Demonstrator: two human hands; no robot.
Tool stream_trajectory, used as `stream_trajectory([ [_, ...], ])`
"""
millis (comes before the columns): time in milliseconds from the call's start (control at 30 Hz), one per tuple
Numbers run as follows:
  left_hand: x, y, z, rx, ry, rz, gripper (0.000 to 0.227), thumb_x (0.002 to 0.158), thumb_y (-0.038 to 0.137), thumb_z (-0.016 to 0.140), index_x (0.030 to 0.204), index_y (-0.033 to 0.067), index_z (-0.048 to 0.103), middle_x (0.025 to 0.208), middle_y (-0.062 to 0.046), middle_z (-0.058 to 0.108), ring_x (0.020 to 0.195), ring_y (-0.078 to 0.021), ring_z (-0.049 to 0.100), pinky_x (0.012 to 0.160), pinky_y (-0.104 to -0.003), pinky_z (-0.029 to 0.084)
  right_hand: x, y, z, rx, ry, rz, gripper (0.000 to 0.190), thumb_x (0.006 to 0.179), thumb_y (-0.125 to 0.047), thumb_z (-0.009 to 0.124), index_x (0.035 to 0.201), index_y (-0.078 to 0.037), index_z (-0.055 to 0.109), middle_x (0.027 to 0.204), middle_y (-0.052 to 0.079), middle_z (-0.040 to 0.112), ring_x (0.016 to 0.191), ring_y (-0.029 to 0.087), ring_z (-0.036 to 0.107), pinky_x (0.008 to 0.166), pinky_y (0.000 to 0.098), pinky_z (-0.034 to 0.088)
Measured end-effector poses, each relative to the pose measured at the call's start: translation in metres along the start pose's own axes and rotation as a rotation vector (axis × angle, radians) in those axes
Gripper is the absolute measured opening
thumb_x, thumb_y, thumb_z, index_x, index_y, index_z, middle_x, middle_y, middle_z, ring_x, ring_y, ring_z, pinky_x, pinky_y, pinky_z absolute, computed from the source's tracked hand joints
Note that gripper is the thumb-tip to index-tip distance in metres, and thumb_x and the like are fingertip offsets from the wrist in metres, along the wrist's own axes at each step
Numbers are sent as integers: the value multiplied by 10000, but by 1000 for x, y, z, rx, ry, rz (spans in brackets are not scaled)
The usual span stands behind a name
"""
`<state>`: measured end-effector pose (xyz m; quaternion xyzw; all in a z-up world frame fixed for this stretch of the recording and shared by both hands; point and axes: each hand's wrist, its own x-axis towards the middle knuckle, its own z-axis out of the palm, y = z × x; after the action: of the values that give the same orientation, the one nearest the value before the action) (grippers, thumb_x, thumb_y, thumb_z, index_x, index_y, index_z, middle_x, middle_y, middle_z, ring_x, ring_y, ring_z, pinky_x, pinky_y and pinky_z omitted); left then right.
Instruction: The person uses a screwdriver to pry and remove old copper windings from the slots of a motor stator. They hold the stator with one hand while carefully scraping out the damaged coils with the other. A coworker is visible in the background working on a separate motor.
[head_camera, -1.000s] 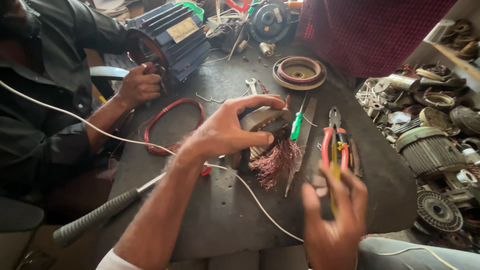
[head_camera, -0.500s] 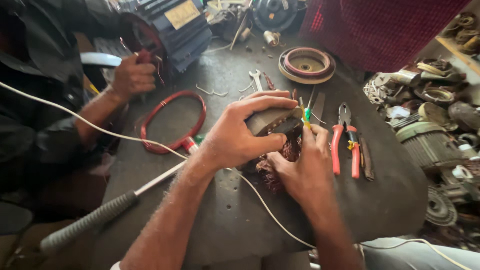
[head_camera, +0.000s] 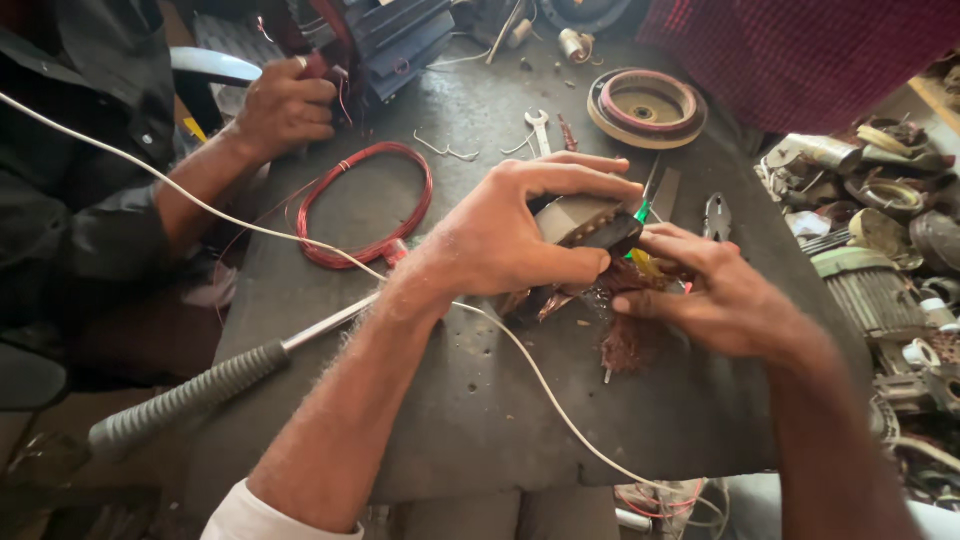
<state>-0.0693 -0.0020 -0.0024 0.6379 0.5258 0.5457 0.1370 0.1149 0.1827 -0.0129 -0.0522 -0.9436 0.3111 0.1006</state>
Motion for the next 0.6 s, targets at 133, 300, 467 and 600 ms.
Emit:
stream_trajectory([
  [133, -1, 2, 8, 11, 43, 24, 520, 775, 185, 797, 1287, 114, 737, 1450, -123, 653, 1313, -212, 659, 1138, -352, 519, -17, -2, 15, 0, 210, 87, 670, 748, -314, 856, 1295, 15, 651, 1236, 123, 687, 1119, 222, 657, 959, 356, 504],
  [300, -5, 1, 10, 0, 99, -5, 492, 810, 205, 788, 1287, 104, 724, 1405, -102, 673, 1278, -192, 668, 1127, -341, 530, -49, -45, 34, 237, 726, 309, 380, 926, -213, 754, 1262, -41, 709, 1131, 138, 708, 909, 145, 696, 662, 286, 577],
  [467, -6, -2, 11, -16, 100, 4, 505, 812, 196, 799, 1297, 91, 712, 1427, -107, 642, 1283, -200, 649, 1124, -340, 519, -76, -93, 62, 281, 879, 239, 312, 982, -131, 692, 1282, -62, 641, 1039, 93, 767, 795, 132, 735, 653, 223, 543],
  [600, -7, -3, 10, -17, 101, 27, 501, 840, 191, 791, 1321, 86, 701, 1420, -103, 654, 1302, -197, 652, 1155, -339, 517, -66, -96, 78, 273, 745, 244, 300, 944, -135, 679, 1234, -63, 688, 1040, 97, 781, 882, 145, 759, 712, 266, 639],
])
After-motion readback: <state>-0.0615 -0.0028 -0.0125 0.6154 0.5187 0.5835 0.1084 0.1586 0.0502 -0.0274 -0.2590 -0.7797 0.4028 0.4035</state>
